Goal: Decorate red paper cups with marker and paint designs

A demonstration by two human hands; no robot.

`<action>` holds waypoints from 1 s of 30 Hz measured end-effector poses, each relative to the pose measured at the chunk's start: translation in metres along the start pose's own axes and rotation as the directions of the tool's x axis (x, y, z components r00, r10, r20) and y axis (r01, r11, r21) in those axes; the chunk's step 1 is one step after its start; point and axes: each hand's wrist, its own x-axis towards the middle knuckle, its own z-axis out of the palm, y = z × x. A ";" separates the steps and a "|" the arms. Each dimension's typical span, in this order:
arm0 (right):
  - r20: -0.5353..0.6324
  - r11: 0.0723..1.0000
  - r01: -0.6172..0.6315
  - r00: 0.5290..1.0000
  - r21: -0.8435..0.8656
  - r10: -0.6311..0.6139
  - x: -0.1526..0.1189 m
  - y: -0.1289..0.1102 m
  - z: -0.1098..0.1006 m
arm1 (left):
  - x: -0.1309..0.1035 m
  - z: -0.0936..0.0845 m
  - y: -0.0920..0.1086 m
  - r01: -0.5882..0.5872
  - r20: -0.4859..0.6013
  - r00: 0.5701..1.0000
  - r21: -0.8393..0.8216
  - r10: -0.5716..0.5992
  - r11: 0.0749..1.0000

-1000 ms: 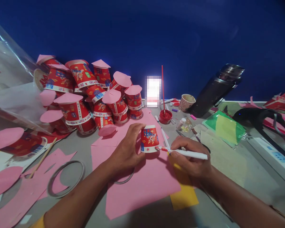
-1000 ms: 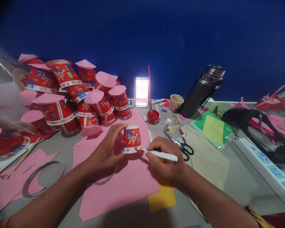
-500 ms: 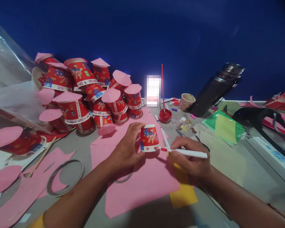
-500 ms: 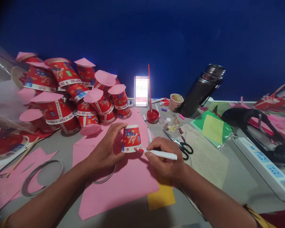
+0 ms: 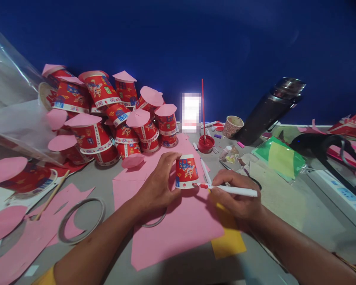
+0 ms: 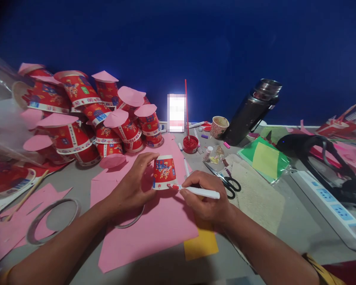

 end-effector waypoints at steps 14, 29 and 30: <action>-0.048 0.998 -0.033 0.998 -0.054 0.031 0.001 -0.003 0.000 | -0.003 -0.001 0.000 -0.016 0.016 1.000 -0.009 0.016 1.000; 0.017 1.000 -0.019 1.000 -0.008 0.019 0.002 -0.003 0.001 | 0.000 0.001 -0.003 -0.024 0.012 1.000 0.013 0.024 1.000; 0.024 1.000 -0.024 0.999 -0.001 0.024 0.002 -0.003 0.001 | 0.000 0.001 -0.003 -0.025 0.015 1.000 0.012 0.025 1.000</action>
